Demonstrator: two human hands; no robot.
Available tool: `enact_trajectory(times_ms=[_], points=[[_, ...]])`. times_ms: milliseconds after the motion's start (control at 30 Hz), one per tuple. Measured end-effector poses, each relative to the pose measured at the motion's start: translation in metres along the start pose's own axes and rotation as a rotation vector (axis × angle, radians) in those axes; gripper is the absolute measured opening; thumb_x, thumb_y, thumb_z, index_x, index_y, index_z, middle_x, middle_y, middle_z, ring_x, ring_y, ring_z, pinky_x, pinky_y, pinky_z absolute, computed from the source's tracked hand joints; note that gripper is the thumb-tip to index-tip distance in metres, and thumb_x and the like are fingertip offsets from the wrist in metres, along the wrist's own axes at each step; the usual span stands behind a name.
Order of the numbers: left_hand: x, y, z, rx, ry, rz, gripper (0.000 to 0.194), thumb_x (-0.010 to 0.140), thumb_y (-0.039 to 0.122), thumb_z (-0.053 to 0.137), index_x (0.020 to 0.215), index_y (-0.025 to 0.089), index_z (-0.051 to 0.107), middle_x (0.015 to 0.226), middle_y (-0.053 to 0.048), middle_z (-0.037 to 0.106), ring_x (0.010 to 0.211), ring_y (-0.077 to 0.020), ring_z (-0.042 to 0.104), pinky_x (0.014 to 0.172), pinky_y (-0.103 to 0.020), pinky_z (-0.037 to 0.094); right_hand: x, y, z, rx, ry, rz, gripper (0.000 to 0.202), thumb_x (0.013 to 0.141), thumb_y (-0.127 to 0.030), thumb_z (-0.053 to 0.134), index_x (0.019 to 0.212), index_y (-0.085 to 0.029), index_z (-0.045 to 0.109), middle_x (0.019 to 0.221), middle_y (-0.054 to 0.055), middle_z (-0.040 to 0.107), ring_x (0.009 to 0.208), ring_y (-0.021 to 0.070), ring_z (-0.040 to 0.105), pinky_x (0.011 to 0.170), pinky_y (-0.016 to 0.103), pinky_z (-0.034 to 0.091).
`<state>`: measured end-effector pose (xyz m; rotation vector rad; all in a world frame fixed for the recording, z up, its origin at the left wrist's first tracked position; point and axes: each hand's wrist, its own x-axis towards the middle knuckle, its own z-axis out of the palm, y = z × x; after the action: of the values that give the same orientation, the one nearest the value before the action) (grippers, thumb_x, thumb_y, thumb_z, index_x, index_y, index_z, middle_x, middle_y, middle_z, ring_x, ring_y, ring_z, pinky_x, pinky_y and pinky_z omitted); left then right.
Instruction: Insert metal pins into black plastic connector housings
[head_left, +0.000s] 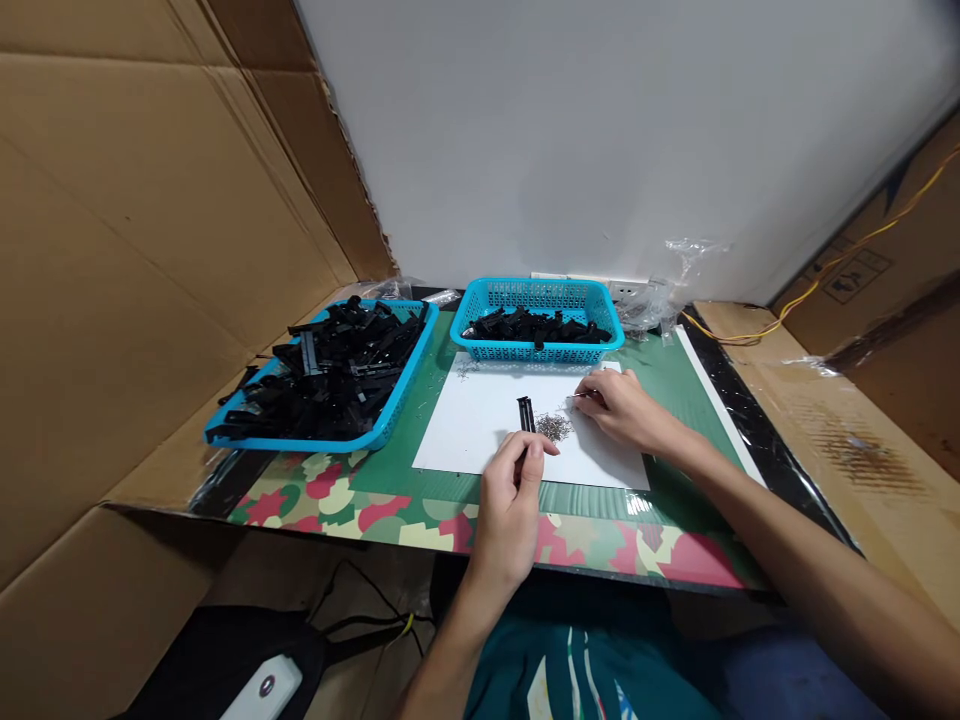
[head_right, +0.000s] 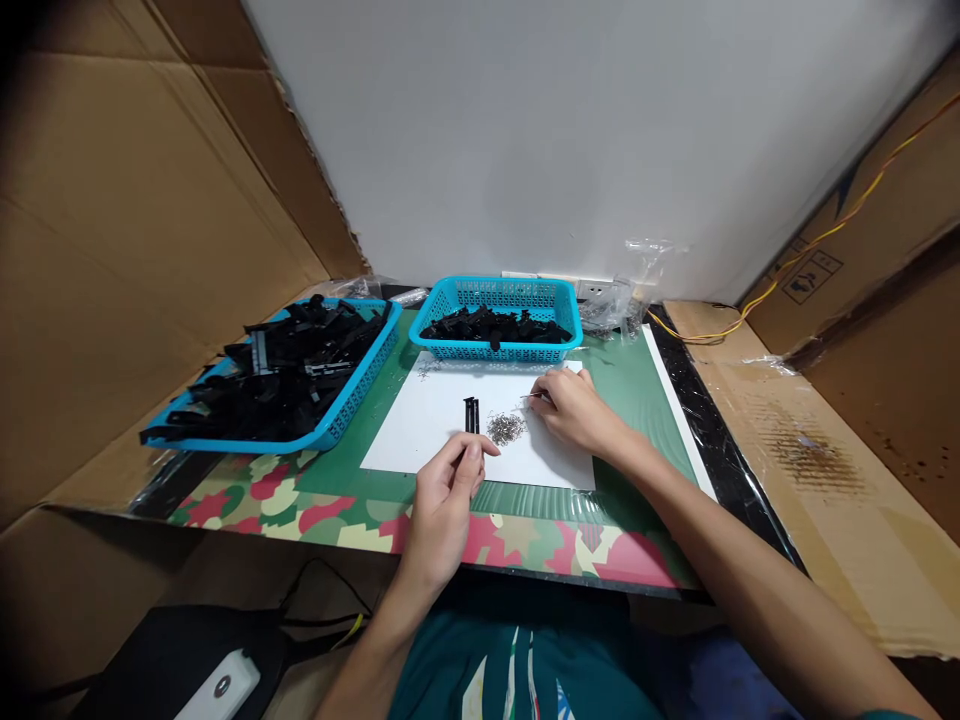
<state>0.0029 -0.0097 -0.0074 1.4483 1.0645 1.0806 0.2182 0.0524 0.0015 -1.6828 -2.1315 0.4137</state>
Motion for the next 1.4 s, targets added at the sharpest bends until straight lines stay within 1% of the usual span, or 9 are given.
enact_trajectory(times_ms=[200,500,600,733,900,1000,1133,1233,1400], points=[[-0.001,0.002,0.0,-0.006,-0.008,0.006,0.034,0.108,0.047,0.048,0.097,0.02,0.066,0.081,0.0,0.053,0.07,-0.0158,0.043,0.067,-0.029,0.032,0.003,0.001,0.001,0.041,0.038,0.004,0.007,0.093,-0.019,0.07,0.09,-0.017,0.076,0.087,0.006,0.074,0.077,0.0196,0.061,0.076,0.033,0.033],[-0.001,0.001,0.0,-0.017,-0.012,0.012,0.034,0.108,0.046,0.048,0.096,0.02,0.066,0.084,-0.001,0.056,0.073,-0.0163,0.045,0.067,-0.029,0.033,0.005,0.002,0.004,0.066,0.026,-0.002,0.01,0.092,-0.013,0.068,0.087,-0.015,0.076,0.094,0.01,0.075,0.091,0.0251,0.065,0.084,0.038,0.036],[-0.001,0.001,0.0,-0.014,-0.002,0.019,0.034,0.108,0.046,0.048,0.099,0.02,0.068,0.082,-0.001,0.055,0.071,-0.016,0.045,0.067,-0.029,0.033,0.002,0.0,-0.002,0.276,0.014,-0.024,0.007,0.092,-0.016,0.068,0.087,-0.015,0.073,0.091,0.008,0.074,0.083,0.0221,0.063,0.079,0.035,0.04],[-0.001,0.002,0.001,-0.037,0.003,0.01,0.034,0.107,0.046,0.051,0.103,0.019,0.07,0.081,-0.001,0.055,0.069,-0.015,0.043,0.065,-0.027,0.034,-0.009,-0.014,-0.012,0.76,-0.11,-0.093,0.018,0.092,-0.034,0.073,0.091,-0.016,0.072,0.081,0.003,0.067,0.073,0.017,0.056,0.07,0.031,0.042],[0.0,0.002,0.002,-0.14,-0.037,0.033,0.027,0.104,0.044,0.061,0.108,0.019,0.072,0.091,-0.003,0.063,0.079,-0.0157,0.053,0.072,-0.025,0.042,-0.02,-0.04,-0.012,1.029,-0.139,-0.127,0.024,0.089,-0.04,0.08,0.091,-0.017,0.075,0.076,0.0,0.062,0.071,0.0146,0.052,0.07,0.031,0.042],[0.001,0.001,0.001,-0.218,-0.066,0.031,0.025,0.102,0.043,0.064,0.106,0.02,0.072,0.083,0.0,0.059,0.073,-0.0132,0.05,0.072,-0.024,0.044,-0.023,-0.05,-0.006,1.04,-0.124,-0.141,0.023,0.089,-0.04,0.081,0.091,-0.017,0.078,0.077,0.001,0.064,0.072,0.0147,0.053,0.07,0.03,0.043],[0.0,0.002,-0.001,-0.236,-0.021,0.025,0.029,0.102,0.045,0.064,0.094,0.018,0.069,0.072,0.003,0.049,0.065,-0.0107,0.041,0.062,-0.022,0.037,-0.026,-0.055,0.001,1.045,-0.076,-0.188,0.02,0.094,-0.036,0.076,0.095,-0.017,0.082,0.085,0.004,0.072,0.078,0.0165,0.061,0.071,0.031,0.046],[0.0,0.004,-0.002,-0.216,0.002,0.02,0.031,0.102,0.047,0.063,0.092,0.018,0.069,0.071,0.003,0.046,0.063,-0.0106,0.038,0.058,-0.022,0.033,-0.028,-0.054,0.002,0.994,-0.007,-0.237,0.017,0.096,-0.033,0.074,0.094,-0.019,0.083,0.079,0.003,0.069,0.073,0.0153,0.059,0.069,0.03,0.044],[-0.001,0.007,-0.002,-0.175,-0.017,0.012,0.028,0.101,0.045,0.065,0.095,0.019,0.072,0.067,0.004,0.044,0.062,-0.0115,0.04,0.065,-0.023,0.042,-0.031,-0.051,-0.001,0.812,0.097,-0.297,0.015,0.095,-0.03,0.075,0.089,-0.019,0.082,0.07,0.0,0.061,0.069,0.0148,0.053,0.066,0.031,0.043]])
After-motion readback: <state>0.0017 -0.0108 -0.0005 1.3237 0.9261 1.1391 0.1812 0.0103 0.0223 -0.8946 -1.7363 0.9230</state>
